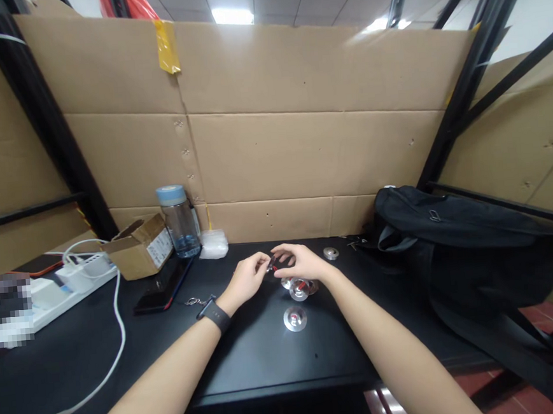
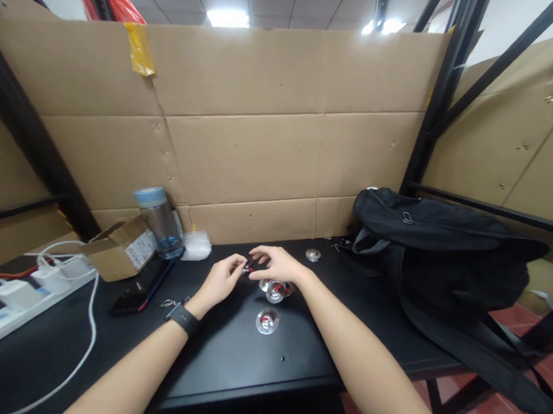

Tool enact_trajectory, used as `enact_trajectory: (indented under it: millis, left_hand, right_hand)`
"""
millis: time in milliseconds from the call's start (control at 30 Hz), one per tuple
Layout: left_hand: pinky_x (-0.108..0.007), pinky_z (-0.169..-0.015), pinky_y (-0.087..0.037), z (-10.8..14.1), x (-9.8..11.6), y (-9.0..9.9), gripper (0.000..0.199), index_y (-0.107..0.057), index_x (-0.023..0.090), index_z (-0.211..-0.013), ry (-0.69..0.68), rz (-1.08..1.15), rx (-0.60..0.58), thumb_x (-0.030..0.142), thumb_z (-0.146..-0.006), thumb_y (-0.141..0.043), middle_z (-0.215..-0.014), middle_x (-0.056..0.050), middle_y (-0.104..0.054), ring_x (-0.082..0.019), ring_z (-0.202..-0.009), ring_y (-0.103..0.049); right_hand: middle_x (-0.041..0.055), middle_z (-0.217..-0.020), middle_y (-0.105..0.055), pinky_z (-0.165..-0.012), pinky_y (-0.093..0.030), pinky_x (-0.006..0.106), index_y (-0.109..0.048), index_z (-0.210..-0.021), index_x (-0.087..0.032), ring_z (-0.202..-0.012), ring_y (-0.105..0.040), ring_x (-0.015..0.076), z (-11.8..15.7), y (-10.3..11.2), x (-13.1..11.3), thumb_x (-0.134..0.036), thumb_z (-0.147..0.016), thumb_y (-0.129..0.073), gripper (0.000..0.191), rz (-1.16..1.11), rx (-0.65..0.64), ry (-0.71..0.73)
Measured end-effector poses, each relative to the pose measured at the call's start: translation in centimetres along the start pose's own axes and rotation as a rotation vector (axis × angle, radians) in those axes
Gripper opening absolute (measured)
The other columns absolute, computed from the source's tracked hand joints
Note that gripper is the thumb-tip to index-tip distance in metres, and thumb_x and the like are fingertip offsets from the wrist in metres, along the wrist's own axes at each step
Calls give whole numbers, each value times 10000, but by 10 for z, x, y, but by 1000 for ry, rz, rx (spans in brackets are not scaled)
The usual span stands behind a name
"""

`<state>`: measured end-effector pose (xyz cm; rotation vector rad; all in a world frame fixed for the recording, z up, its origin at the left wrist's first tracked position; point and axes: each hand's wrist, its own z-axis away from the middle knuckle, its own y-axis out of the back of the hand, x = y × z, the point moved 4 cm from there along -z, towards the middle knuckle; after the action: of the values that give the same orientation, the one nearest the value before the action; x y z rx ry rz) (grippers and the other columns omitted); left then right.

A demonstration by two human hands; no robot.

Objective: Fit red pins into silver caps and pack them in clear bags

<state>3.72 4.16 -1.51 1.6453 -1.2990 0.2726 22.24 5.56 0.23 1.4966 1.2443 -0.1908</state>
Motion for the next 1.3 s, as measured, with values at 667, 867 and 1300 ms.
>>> enact_trajectory:
  millis: [667, 867, 1300]
  left_hand:
    - [-354, -880, -565, -4, -14, 3, 237, -663, 156, -991, 125, 462, 68, 366, -884, -642, -1002, -97, -757, -220, -942, -727]
    - [-352, -848, -571, -7, -13, 14, 227, -699, 159, -970, 60, 265, 72, 357, -882, -632, -975, -96, -764, -224, -889, -726]
    - [-290, -728, -508, -4, -42, 60, 128, -731, 238, -816, -64, -385, -156, 223, -801, -605, -797, -33, -742, -212, -731, -683]
  right_hand:
    - [77, -1178, -551, -885, -585, 338, -578, -1395, -252, -955, -645, 177, -3, -32, -26, -241, -784, -797, 649, 81, 176, 158]
    - [66, -1176, -548, -892, -583, 336, -537, -1429, -284, -1000, -635, 183, -4, -28, -28, -265, -832, -760, 637, 86, 120, 186]
    - [119, -971, -743, -880, -517, 329, -767, -976, -169, -954, -700, 256, 27, 100, 63, -241, -679, -857, 319, 637, 263, -434]
